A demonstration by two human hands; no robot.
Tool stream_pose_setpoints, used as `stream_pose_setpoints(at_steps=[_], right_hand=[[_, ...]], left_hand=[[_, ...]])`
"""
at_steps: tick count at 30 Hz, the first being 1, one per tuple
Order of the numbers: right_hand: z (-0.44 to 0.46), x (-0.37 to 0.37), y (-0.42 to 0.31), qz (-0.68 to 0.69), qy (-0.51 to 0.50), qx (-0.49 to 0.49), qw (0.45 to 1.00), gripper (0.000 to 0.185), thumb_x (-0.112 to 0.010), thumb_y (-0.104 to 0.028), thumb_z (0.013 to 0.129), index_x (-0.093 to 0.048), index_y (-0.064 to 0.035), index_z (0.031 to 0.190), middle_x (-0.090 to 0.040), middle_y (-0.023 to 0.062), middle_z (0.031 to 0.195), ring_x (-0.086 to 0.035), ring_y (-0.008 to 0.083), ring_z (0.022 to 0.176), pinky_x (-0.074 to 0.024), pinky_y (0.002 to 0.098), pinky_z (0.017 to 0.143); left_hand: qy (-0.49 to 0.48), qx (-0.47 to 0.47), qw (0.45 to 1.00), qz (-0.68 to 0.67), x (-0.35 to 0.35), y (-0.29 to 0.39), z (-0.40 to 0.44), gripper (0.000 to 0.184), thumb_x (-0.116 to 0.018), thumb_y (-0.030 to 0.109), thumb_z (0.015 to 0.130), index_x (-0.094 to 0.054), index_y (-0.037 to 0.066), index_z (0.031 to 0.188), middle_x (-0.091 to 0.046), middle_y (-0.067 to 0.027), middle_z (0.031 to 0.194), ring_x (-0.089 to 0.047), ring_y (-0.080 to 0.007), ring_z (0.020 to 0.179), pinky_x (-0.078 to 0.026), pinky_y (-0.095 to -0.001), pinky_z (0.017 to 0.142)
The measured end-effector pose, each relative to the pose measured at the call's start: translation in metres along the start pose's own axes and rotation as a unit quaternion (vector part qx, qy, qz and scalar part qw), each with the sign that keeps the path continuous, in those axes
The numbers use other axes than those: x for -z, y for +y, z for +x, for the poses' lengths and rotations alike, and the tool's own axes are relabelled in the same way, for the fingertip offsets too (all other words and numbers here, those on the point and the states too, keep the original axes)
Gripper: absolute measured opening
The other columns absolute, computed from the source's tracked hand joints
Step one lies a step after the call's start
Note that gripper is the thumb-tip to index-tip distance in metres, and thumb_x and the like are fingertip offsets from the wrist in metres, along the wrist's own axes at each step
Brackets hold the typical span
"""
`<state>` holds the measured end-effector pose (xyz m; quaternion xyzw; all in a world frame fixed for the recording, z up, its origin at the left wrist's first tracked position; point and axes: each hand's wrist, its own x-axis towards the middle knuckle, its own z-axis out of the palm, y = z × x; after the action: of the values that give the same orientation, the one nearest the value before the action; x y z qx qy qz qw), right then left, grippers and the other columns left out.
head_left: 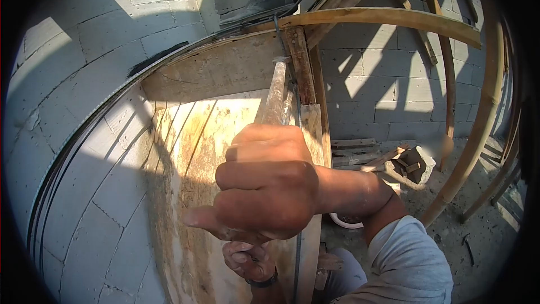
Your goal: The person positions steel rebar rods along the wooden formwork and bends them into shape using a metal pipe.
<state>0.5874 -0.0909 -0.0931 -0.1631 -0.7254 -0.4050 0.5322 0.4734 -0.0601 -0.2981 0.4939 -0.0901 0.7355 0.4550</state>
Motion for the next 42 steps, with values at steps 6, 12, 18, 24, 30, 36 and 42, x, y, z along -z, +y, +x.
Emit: stream_pose_setpoints(at_steps=[6, 12, 18, 24, 30, 36, 42], right_hand=[[-0.012, 0.014, 0.001, 0.027, -0.052, 0.041, 0.997, 0.022, -0.077, -0.026, 0.079, -0.062, -0.0145, 0.069, -0.043, -0.004, 0.059, -0.047, 0.0129, 0.05, -0.0345, 0.0307, 0.045], [-0.075, 0.014, -0.015, 0.08, -0.083, 0.042, 0.992, 0.039, -0.083, -0.021, 0.076, -0.049, -0.014, 0.059, -0.039, -0.0043, 0.056, -0.042, 0.0118, 0.046, -0.0337, 0.0294, 0.047], [-0.094, 0.067, -0.027, 0.095, -0.126, -0.051, 0.986, 0.05, -0.085, -0.022, 0.081, -0.044, -0.0142, 0.053, -0.035, -0.0042, 0.052, -0.043, 0.0128, 0.047, -0.0348, 0.0291, 0.047], [-0.141, 0.055, -0.04, 0.09, -0.145, -0.112, 0.979, 0.012, -0.073, -0.018, 0.079, -0.072, -0.0104, 0.087, -0.052, -0.0021, 0.068, -0.054, 0.0152, 0.063, -0.0489, 0.0365, 0.067], [-0.125, 0.055, -0.049, 0.055, -0.149, -0.146, 0.977, 0.014, -0.08, -0.018, 0.081, -0.068, -0.0102, 0.079, -0.055, -0.0011, 0.069, -0.055, 0.0173, 0.065, -0.0482, 0.0386, 0.071], [-0.097, 0.046, -0.052, 0.022, -0.122, -0.123, 0.985, 0.032, -0.081, -0.02, 0.081, -0.057, -0.0108, 0.061, -0.047, -0.0019, 0.059, -0.046, 0.0168, 0.054, -0.0395, 0.0357, 0.057], [-0.058, 0.028, -0.019, 0.029, -0.062, 0.034, 0.997, 0.026, -0.082, -0.022, 0.076, -0.06, -0.0155, 0.062, -0.039, -0.0047, 0.056, -0.042, 0.0122, 0.049, -0.0286, 0.0306, 0.045]], left_hand=[[0.061, 0.024, 0.995, 0.074, -0.005, 0.001, 0.002, 0.029, -0.045, 0.035, 0.106, -0.047, 0.013, 0.088, -0.04, 0.004, 0.057, -0.046, -0.0109, 0.06, -0.044, -0.0276, 0.072], [-0.009, -0.059, 0.969, 0.239, 0.02, -0.009, -0.004, 0.032, -0.035, 0.036, 0.11, -0.049, 0.01, 0.096, -0.049, -0.0014, 0.07, -0.049, -0.0152, 0.067, -0.047, -0.0362, 0.086], [-0.054, -0.032, 0.997, -0.043, -0.017, 0.001, 0.003, 0.035, -0.038, 0.037, 0.112, -0.058, 0.009, 0.118, -0.047, 0.0006, 0.063, -0.051, -0.0169, 0.085, -0.039, -0.0484, 0.111], [0.028, -0.031, 0.994, -0.105, -0.01, -0.027, -0.032, 0.037, -0.036, 0.04, 0.111, -0.054, 0.01, 0.099, -0.047, -0.0014, 0.065, -0.051, -0.0194, 0.082, -0.039, -0.0509, 0.109], [-0.023, 0.001, 0.992, -0.121, -0.013, -0.016, -0.02, 0.047, -0.023, 0.04, 0.113, -0.048, 0.008, 0.09, -0.05, -0.0051, 0.072, -0.05, -0.022, 0.081, -0.038, -0.0489, 0.113], [-0.049, 0.056, 0.987, -0.144, -0.003, -0.001, -0.009, 0.036, -0.041, 0.037, 0.109, -0.055, 0.006, 0.097, -0.052, -0.0087, 0.078, -0.05, -0.0221, 0.084, -0.032, -0.0499, 0.116], [-0.009, 0.072, 0.989, -0.125, 0.005, -0.003, -0.012, 0.035, -0.052, 0.037, 0.107, -0.06, 0.005, 0.095, -0.06, -0.0095, 0.077, -0.055, -0.0186, 0.076, -0.036, -0.0516, 0.111]])
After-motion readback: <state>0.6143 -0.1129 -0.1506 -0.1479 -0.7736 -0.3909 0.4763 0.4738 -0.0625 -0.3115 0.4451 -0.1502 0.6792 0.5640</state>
